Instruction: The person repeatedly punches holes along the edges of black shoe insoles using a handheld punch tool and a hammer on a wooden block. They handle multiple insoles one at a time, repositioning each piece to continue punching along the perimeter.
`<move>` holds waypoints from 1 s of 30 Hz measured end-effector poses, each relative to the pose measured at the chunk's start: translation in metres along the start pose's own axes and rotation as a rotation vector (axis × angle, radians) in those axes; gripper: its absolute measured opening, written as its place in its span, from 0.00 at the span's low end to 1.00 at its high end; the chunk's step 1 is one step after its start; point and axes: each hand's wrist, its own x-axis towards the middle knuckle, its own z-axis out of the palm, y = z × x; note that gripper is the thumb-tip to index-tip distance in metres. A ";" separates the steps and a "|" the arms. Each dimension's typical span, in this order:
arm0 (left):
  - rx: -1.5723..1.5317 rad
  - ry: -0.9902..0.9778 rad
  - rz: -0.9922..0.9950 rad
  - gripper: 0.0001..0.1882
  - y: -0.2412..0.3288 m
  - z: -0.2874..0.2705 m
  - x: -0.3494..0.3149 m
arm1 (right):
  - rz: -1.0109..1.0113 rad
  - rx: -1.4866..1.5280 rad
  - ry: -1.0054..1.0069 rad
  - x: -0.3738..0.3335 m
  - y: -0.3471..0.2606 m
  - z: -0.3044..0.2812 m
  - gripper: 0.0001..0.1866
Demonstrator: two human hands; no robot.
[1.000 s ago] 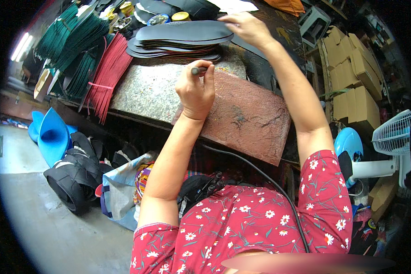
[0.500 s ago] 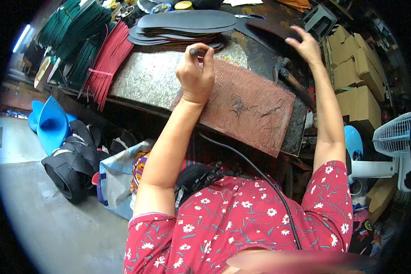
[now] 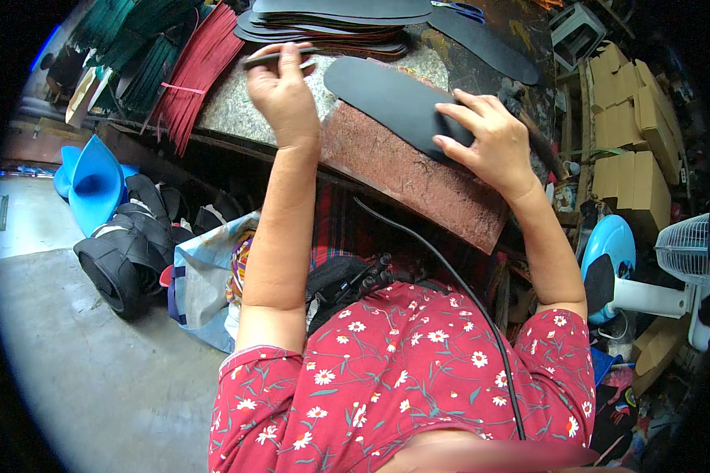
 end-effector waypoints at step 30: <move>0.239 -0.256 -0.218 0.05 -0.019 0.006 -0.018 | 0.072 0.111 -0.101 0.005 -0.005 0.013 0.30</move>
